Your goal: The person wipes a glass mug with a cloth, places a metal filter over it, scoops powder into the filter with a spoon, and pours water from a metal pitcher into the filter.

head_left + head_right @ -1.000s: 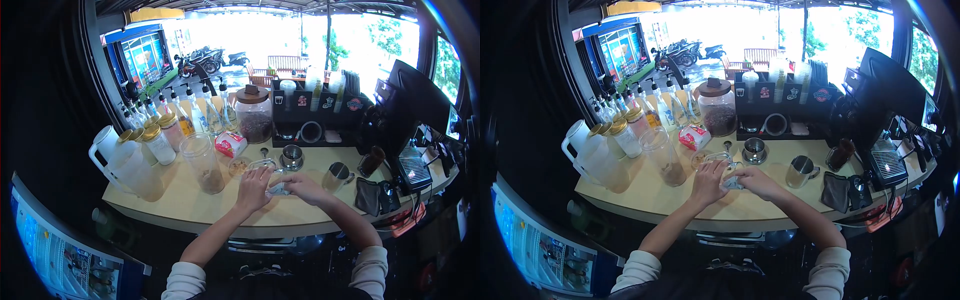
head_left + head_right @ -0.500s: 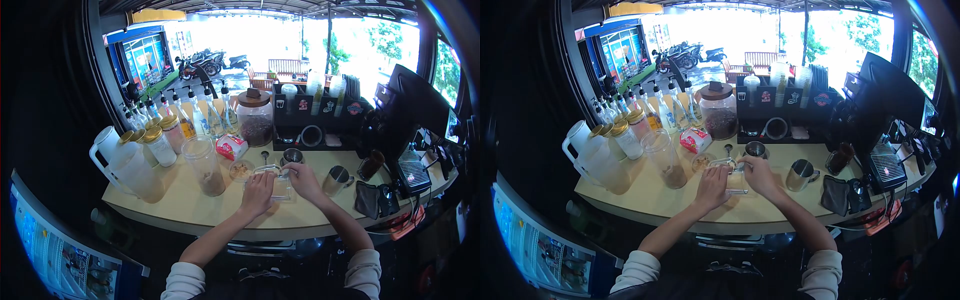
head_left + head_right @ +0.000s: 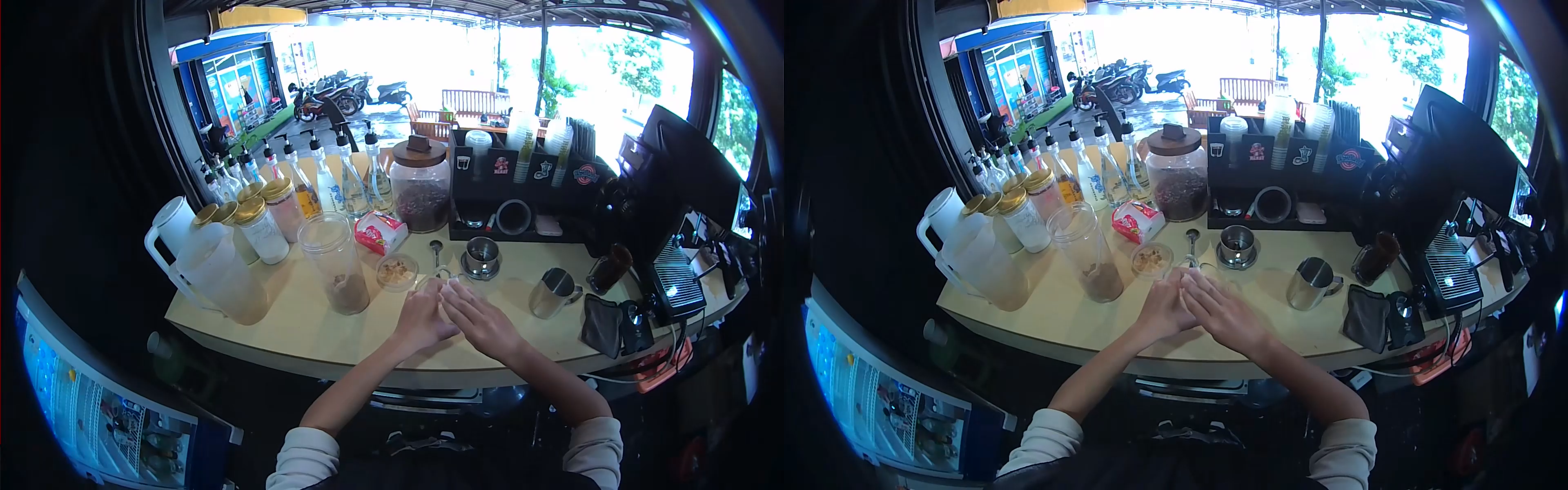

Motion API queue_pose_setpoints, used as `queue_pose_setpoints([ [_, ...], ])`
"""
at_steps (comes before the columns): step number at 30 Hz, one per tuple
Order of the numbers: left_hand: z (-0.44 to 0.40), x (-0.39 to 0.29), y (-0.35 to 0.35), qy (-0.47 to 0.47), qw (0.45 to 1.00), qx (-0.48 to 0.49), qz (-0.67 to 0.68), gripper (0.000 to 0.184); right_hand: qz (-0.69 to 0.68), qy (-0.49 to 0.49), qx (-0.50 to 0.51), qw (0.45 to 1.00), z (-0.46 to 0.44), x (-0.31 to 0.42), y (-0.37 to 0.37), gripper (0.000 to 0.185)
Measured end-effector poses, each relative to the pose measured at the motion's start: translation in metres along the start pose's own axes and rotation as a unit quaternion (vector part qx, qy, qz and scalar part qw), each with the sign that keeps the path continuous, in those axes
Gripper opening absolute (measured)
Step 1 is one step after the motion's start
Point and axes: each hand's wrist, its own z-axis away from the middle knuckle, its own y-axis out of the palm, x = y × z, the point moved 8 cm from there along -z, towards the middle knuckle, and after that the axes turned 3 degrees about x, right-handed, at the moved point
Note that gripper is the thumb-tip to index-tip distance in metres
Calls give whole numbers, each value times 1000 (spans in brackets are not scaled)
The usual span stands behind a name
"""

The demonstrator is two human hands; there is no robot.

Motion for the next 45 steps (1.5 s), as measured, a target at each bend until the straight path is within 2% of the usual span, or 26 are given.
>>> queue_pose_setpoints([
  [3,6,7,8,-49,994,43,88,71,-20,-41,5,999,10,1,-5,43],
  [4,6,17,12,-49,994,43,88,71,-20,-42,4,999,13,0,-7,43],
  [6,2,36,25,-4,961,53,270,72,-6,-92,21,995,24,5,-9,37],
  [7,3,33,19,-5,961,53,270,72,-6,-92,21,996,35,-1,-3,37],
  [9,7,38,17,-100,843,92,520,60,-117,53,11,992,50,-37,11,34],
  [10,7,42,16,-100,844,94,519,60,-117,55,10,992,52,-39,12,34],
  [12,5,44,19,-89,793,110,593,49,-291,347,-142,880,75,-93,2,36],
  [13,5,39,20,-90,792,110,594,49,-290,348,-140,880,64,-94,1,36],
  [15,11,28,37,-157,754,149,620,53,-332,224,-283,871,31,-76,-19,39],
  [17,12,20,47,-187,738,140,633,61,-267,197,-185,925,-6,-42,-9,37],
  [18,13,21,52,-216,722,126,645,70,-262,201,-188,925,-8,-39,-11,37],
  [20,9,28,55,-183,700,135,677,78,-155,145,-175,961,-17,-26,-16,36],
  [22,9,30,44,-160,658,98,729,79,-203,143,-168,954,2,-13,-1,36],
  [24,8,44,42,-188,656,73,727,78,-252,140,-156,945,16,-7,4,36],
  [26,10,58,43,-188,724,107,655,79,-337,174,-124,917,24,-13,8,28],
  [27,15,64,44,-188,701,133,675,62,-339,173,-122,916,25,-19,7,28],
  [28,18,62,44,-189,701,131,675,62,-363,245,-152,886,29,-43,5,26],
  [29,18,54,42,-156,737,132,644,52,-383,317,-183,848,31,-65,5,24],
  [30,16,45,40,-123,771,134,611,46,-382,319,-186,847,19,-72,-4,24],
  [33,16,32,44,-157,813,184,530,53,-326,276,-149,892,-19,-86,-28,19],
  [34,14,33,45,-157,813,185,530,53,-452,288,41,843,-26,-87,5,19],
  [35,13,30,45,-124,832,202,502,54,-554,285,230,748,-20,-72,32,20],
  [36,11,24,43,-90,849,219,473,55,-555,286,229,747,-21,-78,30,20],
  [38,13,20,40,-95,844,216,482,50,-645,253,259,673,-21,-71,30,18],
  [43,19,23,43,-97,808,242,528,42,-680,314,173,640,-12,-86,31,18],
  [45,21,28,49,-129,758,216,602,55,-676,342,136,639,-12,-87,29,18],
])
